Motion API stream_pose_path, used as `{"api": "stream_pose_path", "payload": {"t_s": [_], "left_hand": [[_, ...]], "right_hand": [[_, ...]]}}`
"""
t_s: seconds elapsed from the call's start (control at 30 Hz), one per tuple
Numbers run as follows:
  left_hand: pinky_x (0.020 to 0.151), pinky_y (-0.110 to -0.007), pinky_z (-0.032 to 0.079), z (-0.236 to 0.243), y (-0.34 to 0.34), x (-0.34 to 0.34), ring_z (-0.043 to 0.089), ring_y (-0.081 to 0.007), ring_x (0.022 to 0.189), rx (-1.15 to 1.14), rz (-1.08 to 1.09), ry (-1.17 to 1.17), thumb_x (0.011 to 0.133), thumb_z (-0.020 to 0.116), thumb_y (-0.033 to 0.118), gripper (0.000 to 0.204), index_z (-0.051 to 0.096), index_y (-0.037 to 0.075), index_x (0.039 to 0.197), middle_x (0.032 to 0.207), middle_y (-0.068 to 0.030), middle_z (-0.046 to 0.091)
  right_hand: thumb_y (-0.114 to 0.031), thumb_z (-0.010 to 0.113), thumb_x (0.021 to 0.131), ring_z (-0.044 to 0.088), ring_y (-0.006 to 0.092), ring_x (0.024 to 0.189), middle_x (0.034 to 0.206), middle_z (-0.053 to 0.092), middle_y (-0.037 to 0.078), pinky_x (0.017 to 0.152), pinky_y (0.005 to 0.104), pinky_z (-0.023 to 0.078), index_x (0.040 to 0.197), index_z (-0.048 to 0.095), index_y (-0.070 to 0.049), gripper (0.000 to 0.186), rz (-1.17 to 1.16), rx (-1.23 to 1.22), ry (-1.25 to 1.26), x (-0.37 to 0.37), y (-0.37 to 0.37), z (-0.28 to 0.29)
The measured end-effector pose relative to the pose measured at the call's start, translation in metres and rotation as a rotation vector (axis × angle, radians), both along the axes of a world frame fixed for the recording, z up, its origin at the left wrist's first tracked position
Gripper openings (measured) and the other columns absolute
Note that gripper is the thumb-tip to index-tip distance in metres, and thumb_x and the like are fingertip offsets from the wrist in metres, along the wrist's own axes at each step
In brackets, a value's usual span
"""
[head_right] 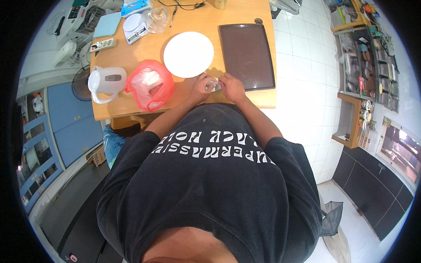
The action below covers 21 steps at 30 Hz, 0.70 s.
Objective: The person prepares dough by opening a plastic bag to retrieve a white substance, kneading and shaping a piece of white dough on a flat surface, and then placing it into a white bowl.
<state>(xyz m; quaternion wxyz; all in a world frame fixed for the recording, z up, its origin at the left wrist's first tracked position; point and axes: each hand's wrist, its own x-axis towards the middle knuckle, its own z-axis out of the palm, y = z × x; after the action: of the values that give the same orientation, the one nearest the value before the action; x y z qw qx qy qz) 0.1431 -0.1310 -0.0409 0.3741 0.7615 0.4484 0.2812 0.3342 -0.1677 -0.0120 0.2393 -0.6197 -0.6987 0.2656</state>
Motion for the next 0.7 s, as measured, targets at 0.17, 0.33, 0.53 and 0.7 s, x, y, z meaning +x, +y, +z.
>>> {"api": "stream_pose_path", "payload": {"t_s": [0.17,0.33,0.53,0.7], "left_hand": [[0.087,-0.045,0.051,0.005,0.011,0.000,0.064,-0.0367,0.098,-0.178,-0.057,0.082,0.088,0.071,0.017,0.014,0.074,0.006,0.097,0.099,-0.0159,0.066],[0.076,-0.042,0.048,0.000,0.008,-0.007,0.061,-0.0325,0.085,-0.149,-0.083,0.004,0.089,0.072,0.016,0.013,0.072,0.004,0.093,0.090,-0.0139,0.061],[0.084,-0.043,0.047,0.008,-0.005,-0.022,0.059,-0.0342,0.094,-0.017,-0.062,-0.023,0.090,0.070,0.016,0.013,0.071,0.004,0.096,0.095,-0.0137,0.061],[0.088,-0.042,0.047,0.047,-0.010,-0.033,0.059,-0.0332,0.099,0.003,0.064,-0.107,0.090,0.071,0.015,0.015,0.070,0.004,0.099,0.100,-0.0126,0.062]], "right_hand": [[-0.014,0.064,0.094,0.066,0.0397,0.088,0.097,0.066,0.013,0.074,0.0489,0.053,0.097,0.068,-0.007,0.009,-0.008,-0.015,-0.003,0.001,0.003,0.002],[-0.012,0.063,0.093,0.066,0.0392,0.087,0.095,0.067,0.014,0.073,0.0485,0.053,0.096,0.067,-0.006,0.008,0.014,-0.026,0.042,0.001,-0.001,0.003],[-0.009,0.063,0.092,0.066,0.0387,0.085,0.094,0.066,0.015,0.072,0.0451,0.051,0.096,0.066,-0.005,0.006,0.099,0.002,0.207,-0.006,0.000,0.032],[-0.005,0.062,0.090,0.064,0.0409,0.085,0.094,0.065,0.017,0.074,0.0466,0.050,0.096,0.065,-0.003,0.007,0.153,0.011,0.331,-0.017,0.013,0.078]]}}
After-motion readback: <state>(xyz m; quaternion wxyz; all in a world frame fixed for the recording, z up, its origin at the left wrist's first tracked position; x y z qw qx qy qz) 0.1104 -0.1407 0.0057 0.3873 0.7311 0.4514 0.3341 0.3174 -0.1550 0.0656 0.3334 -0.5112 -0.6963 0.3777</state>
